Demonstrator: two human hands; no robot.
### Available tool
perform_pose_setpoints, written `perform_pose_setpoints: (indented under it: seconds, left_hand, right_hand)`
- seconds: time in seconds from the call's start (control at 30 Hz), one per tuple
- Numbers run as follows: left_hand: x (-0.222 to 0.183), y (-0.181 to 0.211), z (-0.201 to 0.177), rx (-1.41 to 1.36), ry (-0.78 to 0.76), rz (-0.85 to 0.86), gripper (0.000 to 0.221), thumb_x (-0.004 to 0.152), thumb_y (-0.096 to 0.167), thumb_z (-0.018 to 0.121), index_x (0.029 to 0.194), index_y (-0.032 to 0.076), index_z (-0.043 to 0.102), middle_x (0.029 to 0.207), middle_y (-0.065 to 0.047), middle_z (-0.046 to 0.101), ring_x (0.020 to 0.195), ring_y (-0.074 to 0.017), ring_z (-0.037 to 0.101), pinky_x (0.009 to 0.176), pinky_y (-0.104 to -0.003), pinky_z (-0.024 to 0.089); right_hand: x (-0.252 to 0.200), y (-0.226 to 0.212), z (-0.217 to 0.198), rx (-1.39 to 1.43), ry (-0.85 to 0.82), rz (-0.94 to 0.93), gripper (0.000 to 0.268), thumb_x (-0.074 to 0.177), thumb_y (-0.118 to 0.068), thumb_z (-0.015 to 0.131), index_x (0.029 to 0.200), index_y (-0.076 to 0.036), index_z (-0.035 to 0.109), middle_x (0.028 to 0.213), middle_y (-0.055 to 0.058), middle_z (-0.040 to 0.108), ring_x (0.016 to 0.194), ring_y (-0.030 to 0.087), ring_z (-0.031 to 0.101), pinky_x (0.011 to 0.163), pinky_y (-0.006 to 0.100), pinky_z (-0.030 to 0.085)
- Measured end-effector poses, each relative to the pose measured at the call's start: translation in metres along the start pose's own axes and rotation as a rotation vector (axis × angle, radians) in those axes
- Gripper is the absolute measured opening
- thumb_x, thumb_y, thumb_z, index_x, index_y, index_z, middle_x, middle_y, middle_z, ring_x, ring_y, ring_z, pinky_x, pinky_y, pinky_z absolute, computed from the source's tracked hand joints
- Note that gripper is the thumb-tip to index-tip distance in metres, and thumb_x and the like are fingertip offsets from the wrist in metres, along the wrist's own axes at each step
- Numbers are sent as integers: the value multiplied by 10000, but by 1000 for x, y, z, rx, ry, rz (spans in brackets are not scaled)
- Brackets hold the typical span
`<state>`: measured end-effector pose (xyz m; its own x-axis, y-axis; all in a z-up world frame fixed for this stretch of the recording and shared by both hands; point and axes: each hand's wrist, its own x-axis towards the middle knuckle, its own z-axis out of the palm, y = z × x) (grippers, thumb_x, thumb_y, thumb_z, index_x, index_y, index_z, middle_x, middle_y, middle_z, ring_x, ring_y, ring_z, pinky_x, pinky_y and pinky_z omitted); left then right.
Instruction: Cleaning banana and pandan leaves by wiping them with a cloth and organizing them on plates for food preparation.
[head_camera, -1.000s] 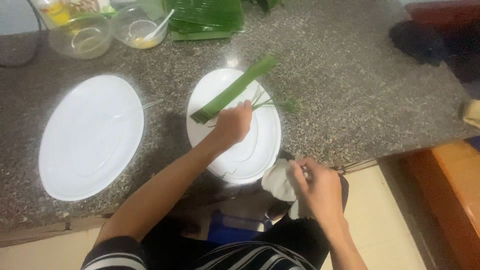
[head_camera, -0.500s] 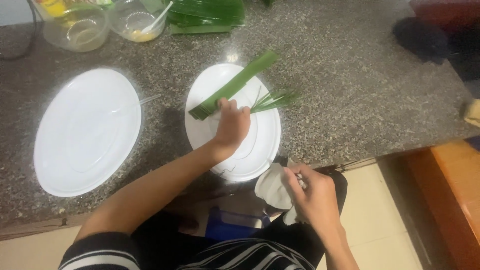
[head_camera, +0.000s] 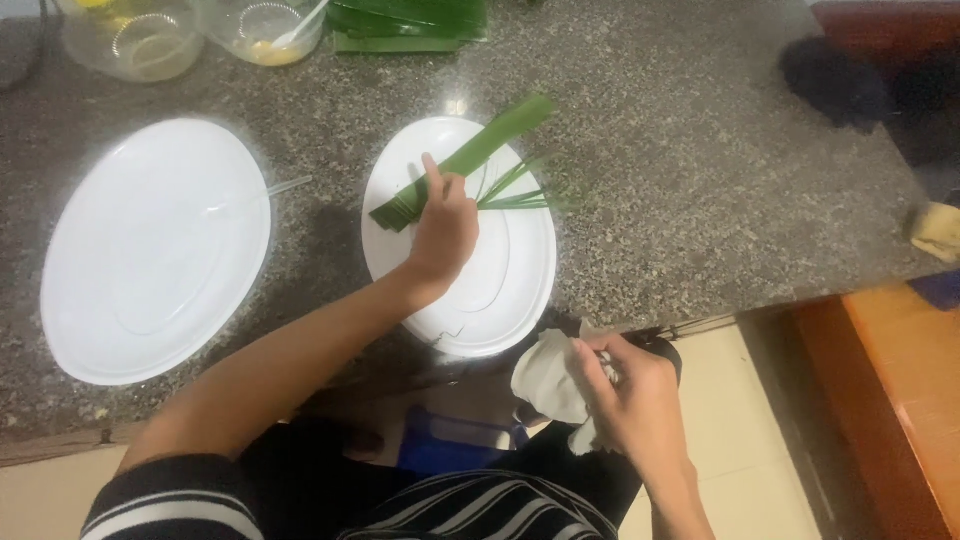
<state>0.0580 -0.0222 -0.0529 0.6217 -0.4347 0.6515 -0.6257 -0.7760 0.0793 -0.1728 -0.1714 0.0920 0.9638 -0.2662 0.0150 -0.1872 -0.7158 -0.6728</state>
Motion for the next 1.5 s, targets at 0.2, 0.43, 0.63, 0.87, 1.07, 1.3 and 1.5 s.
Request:
perform_pose_setpoints:
  seconds: [0.2,0.43,0.63,0.87,1.07,1.3,1.5]
  left_hand:
    - [2,-2,-7,125,44,132,289,699,-142,500,489,56,499,520,-80,370,817,-516,491,882,-504,451]
    - [16,4,-65,446,-35,223,476,727,566,753,621,164,521,622,33,461,682,-153,452,731,-329,407]
    - [-9,-4,-124,-160,-692,86,392,886,472,529,890,88,610,1094,-180,548,983,-333,478,791,-451,433]
    - [-48,-10,-176,-457,-811,190,312,727,468,709,874,193,698,1186,-53,481,1172,-314,327,922,-505,295]
    - [-63,-4,-157,-251,-476,372,215,766,149,604,565,159,527,1157,-86,502,1065,-330,374,781,-528,372]
    - [-68,2,-178,-379,-295,310,165,772,166,655,663,166,532,1094,-77,542,1031,-307,436,778,-455,362]
    - [-102,10,-203,-487,-398,149,166,791,176,718,730,131,571,777,-40,515,672,-214,510,524,-344,396]
  right_hand:
    - [-1,3,5,45,-42,71,253,836,-322,580,780,-102,692,703,-3,738,555,103,608,570,237,448]
    - [-5,8,4,35,-35,10,223,844,-284,585,782,-100,695,633,-2,711,488,101,575,520,236,432]
    - [-5,8,0,88,-45,105,203,833,-275,607,757,-113,704,577,-4,691,463,79,543,486,217,432]
    - [0,2,-5,144,-76,162,234,842,-244,606,716,-78,712,516,25,653,436,99,525,465,223,415]
    - [-1,14,-3,91,-74,164,227,822,-273,623,722,-93,719,505,25,656,455,99,522,505,234,415]
    - [0,23,-3,136,-42,191,242,811,-257,641,671,-75,719,538,-1,655,497,80,522,511,222,416]
    - [15,29,-2,179,-10,138,172,779,-169,683,690,-37,749,655,8,730,651,71,586,655,209,451]
